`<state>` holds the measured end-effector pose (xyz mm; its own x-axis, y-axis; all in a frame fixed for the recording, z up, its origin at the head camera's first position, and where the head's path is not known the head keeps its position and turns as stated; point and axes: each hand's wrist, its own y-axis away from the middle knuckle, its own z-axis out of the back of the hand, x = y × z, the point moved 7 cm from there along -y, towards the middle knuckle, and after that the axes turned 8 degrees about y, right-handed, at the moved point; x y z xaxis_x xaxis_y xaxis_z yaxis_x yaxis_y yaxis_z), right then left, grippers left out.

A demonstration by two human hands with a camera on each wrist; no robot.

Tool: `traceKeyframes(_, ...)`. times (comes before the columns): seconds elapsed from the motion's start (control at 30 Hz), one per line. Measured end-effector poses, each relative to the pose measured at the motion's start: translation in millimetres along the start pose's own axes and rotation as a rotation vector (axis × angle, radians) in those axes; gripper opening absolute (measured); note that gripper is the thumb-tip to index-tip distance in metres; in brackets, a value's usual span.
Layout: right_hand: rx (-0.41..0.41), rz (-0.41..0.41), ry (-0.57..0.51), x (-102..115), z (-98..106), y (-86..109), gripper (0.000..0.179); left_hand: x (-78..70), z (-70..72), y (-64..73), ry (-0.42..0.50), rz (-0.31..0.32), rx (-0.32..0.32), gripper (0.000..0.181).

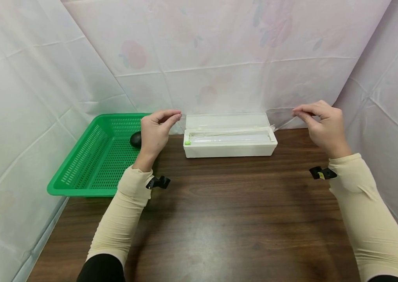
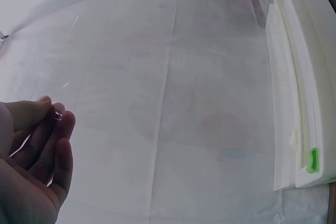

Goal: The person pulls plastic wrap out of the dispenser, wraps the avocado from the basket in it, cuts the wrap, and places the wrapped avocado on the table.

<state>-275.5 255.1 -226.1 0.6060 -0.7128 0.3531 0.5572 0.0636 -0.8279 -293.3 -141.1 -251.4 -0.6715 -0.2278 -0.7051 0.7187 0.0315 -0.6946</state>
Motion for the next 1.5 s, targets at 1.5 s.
traceKeyframes(1.5, 0.274, 0.152, -0.134, 35, 30, 21.6, 0.03, -35.4, 18.6, 29.3, -0.028, 0.016, 0.162, 0.011)
